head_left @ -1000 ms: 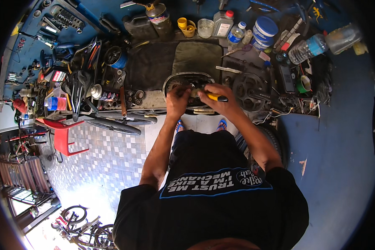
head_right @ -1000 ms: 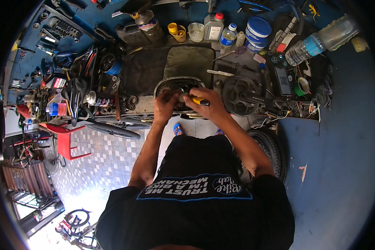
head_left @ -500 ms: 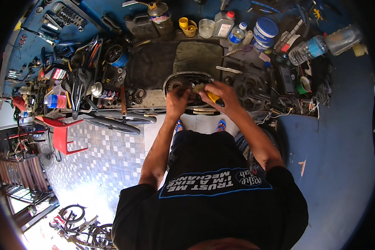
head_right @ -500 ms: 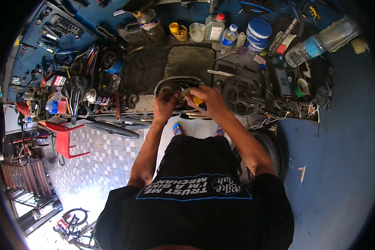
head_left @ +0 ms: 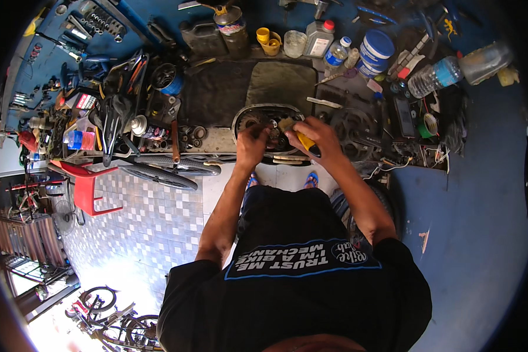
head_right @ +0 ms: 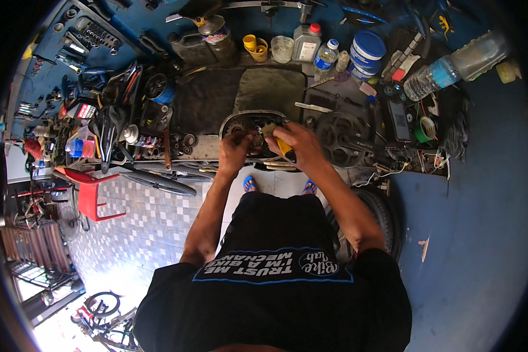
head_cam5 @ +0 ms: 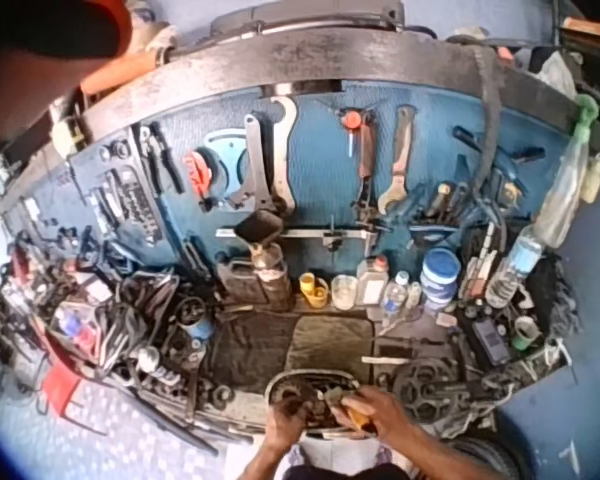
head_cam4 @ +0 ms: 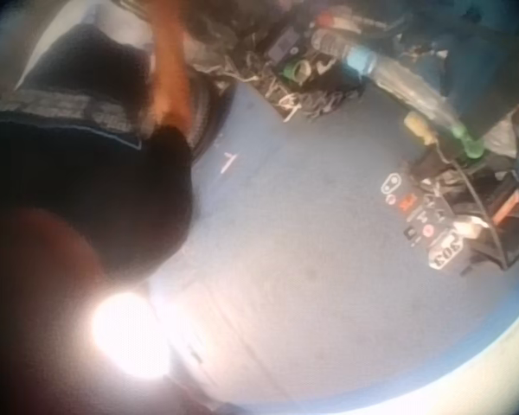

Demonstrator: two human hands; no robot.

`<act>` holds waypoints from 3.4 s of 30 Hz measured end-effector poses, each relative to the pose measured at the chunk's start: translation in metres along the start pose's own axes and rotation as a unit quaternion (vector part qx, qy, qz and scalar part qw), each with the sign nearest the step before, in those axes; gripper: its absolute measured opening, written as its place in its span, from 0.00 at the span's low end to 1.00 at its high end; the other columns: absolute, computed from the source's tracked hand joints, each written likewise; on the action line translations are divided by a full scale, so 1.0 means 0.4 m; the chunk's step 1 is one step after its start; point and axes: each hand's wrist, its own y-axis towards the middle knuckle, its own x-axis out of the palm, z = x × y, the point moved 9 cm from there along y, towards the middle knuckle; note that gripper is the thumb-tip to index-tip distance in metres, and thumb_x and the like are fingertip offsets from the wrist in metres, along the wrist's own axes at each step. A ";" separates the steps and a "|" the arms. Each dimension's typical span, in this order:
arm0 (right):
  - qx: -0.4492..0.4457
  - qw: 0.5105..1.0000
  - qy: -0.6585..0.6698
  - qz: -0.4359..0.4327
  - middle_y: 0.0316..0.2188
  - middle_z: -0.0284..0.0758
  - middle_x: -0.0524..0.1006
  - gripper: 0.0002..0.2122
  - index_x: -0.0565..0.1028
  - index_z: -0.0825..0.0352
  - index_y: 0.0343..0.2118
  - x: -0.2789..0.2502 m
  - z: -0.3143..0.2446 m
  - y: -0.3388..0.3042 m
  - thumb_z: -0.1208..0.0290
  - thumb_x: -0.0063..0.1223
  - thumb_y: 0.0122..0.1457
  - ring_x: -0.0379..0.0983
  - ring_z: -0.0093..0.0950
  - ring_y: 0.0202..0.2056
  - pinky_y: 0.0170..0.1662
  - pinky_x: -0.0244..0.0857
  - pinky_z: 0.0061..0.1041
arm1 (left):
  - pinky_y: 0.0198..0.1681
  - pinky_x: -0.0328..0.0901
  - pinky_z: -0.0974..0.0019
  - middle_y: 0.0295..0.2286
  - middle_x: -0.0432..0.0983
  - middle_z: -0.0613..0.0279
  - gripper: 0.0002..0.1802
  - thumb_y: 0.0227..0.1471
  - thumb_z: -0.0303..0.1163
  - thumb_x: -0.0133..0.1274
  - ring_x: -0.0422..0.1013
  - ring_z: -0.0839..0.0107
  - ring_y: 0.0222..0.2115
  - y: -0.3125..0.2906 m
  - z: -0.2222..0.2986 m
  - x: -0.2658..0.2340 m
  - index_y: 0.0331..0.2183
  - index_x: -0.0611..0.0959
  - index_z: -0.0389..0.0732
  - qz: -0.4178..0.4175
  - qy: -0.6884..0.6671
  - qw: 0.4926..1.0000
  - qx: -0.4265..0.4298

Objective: The person cleans a bicycle hub with a brush and solvent, then retrieves a tire pressure gauge and a small metal part from a wall-mounted tool rack. The person continues to clean the hub and handles the metal part near the workbench.

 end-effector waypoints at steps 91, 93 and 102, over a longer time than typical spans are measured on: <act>0.065 0.982 -0.024 -0.174 0.37 0.42 0.81 0.18 0.78 0.63 0.45 0.102 0.080 -0.091 0.54 0.63 0.60 0.79 0.47 0.42 0.41 0.74 0.46 | 0.41 0.69 0.68 0.33 0.82 0.65 0.22 0.62 0.46 0.66 0.74 0.76 0.35 0.021 -0.041 -0.025 0.42 0.86 0.35 0.030 -0.012 0.999 -0.003; 0.067 0.979 -0.061 -0.180 0.36 0.42 0.81 0.18 0.79 0.63 0.43 0.093 0.075 -0.089 0.53 0.63 0.60 0.79 0.46 0.41 0.41 0.74 0.45 | 0.41 0.68 0.68 0.33 0.82 0.64 0.18 0.64 0.41 0.63 0.74 0.76 0.36 0.019 -0.049 -0.002 0.43 0.85 0.35 0.010 -0.059 0.998 -0.024; 0.064 0.992 -0.003 -0.109 0.31 0.39 0.82 0.13 0.81 0.64 0.36 0.083 0.066 -0.075 0.57 0.63 0.62 0.80 0.42 0.36 0.39 0.75 0.42 | 0.41 0.71 0.63 0.37 0.82 0.62 0.16 0.67 0.41 0.60 0.75 0.72 0.34 0.016 -0.056 0.004 0.42 0.83 0.35 -0.004 -0.224 0.973 -0.061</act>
